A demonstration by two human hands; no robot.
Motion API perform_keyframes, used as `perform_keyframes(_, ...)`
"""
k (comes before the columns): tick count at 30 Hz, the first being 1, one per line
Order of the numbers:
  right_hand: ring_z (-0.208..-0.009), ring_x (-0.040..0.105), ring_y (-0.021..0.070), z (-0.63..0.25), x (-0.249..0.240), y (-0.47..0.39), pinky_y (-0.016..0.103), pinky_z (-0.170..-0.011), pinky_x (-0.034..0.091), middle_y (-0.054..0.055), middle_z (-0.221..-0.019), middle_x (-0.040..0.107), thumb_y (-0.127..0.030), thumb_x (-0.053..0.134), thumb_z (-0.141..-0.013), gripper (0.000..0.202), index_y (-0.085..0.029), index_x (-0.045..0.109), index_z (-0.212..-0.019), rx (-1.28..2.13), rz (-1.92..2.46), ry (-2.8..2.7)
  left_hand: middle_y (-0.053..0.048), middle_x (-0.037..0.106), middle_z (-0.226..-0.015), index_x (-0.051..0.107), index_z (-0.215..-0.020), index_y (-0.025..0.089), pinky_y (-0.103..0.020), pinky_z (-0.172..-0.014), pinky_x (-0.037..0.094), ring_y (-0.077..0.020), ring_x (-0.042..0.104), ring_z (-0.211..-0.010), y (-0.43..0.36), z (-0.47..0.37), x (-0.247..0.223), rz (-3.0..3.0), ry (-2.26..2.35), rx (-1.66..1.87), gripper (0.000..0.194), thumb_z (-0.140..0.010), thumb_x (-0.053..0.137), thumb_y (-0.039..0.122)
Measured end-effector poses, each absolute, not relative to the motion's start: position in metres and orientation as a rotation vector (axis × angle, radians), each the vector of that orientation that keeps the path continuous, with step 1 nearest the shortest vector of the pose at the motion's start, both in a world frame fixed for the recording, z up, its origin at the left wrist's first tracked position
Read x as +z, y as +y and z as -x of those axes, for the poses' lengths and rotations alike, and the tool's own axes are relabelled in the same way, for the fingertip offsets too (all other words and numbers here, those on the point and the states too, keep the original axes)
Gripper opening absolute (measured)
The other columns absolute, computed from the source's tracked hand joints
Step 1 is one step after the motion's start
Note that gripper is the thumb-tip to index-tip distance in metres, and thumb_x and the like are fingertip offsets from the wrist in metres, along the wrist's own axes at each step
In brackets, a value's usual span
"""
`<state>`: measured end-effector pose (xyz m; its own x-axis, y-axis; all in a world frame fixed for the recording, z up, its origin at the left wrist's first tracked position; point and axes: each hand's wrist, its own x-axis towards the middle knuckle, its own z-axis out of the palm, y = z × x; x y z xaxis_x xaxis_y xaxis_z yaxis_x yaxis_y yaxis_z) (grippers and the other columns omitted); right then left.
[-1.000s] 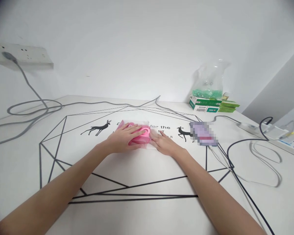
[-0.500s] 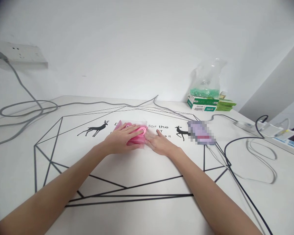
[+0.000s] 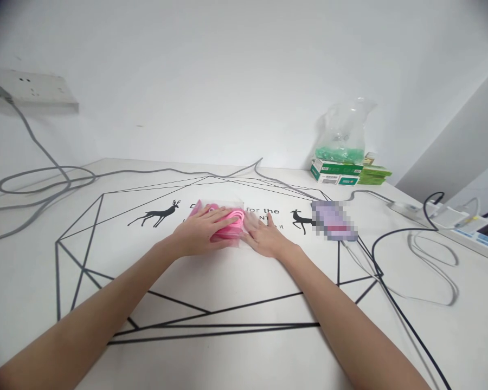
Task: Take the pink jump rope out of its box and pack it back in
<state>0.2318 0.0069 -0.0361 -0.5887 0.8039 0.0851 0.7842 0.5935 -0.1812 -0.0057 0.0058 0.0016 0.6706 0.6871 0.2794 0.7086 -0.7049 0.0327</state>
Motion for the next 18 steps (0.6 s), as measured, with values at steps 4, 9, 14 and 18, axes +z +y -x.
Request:
perform_keyframes(4, -0.149, 0.011, 0.0303, -0.231, -0.033, 0.007, 0.069, -0.112, -0.004, 0.007, -0.162, 0.012, -0.052, 0.014, -0.101, 0.059, -0.03, 0.009, -0.156, 0.253, 1.288, -2.69, 0.001, 0.041, -0.151, 0.039, -0.144, 0.039, -0.068, -0.113, 0.007, -0.0377, 0.034, -0.137, 0.0064, 0.0063, 0.0008, 2.792, -1.185, -0.405, 0.064, -0.088, 0.044, 0.07)
perform_keyframes(9, -0.149, 0.009, 0.0286, -0.229, -0.031, 0.0063, 0.067, -0.113, -0.006, 0.004, -0.163, 0.009, -0.051, 0.016, -0.101, 0.058, -0.032, 0.005, -0.156, 0.323, 1.263, -2.667, 0.0, 0.043, -0.15, 0.041, -0.143, 0.04, -0.067, -0.112, 0.011, -0.0376, 0.039, -0.134, 0.0079, 0.0059, -0.0009, 2.768, -1.183, -0.409, 0.064, -0.087, 0.044, 0.07)
perform_keyframes(14, -0.149, 0.01, 0.0266, -0.2289, -0.0318, 0.0051, 0.065, -0.114, -0.005, 0.004, -0.163, 0.009, -0.051, 0.014, -0.101, 0.058, -0.032, 0.008, -0.155, 0.299, 1.257, -2.626, 0.0, 0.041, -0.151, 0.038, -0.145, 0.039, -0.068, -0.112, 0.011, -0.0394, 0.036, -0.135, 0.0072, 0.0043, 0.0013, 2.771, -1.189, -0.385, 0.066, -0.087, 0.043, 0.071)
perform_keyframes(18, -0.149, 0.01, 0.0261, -0.2343, -0.0317, 0.0049, 0.063, -0.116, 0.001, 0.003, -0.162, 0.015, -0.051, 0.015, -0.102, 0.056, -0.032, 0.018, -0.154, 0.358, 1.25, -2.585, 0.001, 0.039, -0.152, 0.036, -0.145, 0.041, -0.068, -0.112, 0.01, -0.0373, 0.037, -0.135, 0.0028, 0.0033, 0.0069, 2.793, -1.18, -0.358, 0.064, -0.088, 0.045, 0.069)
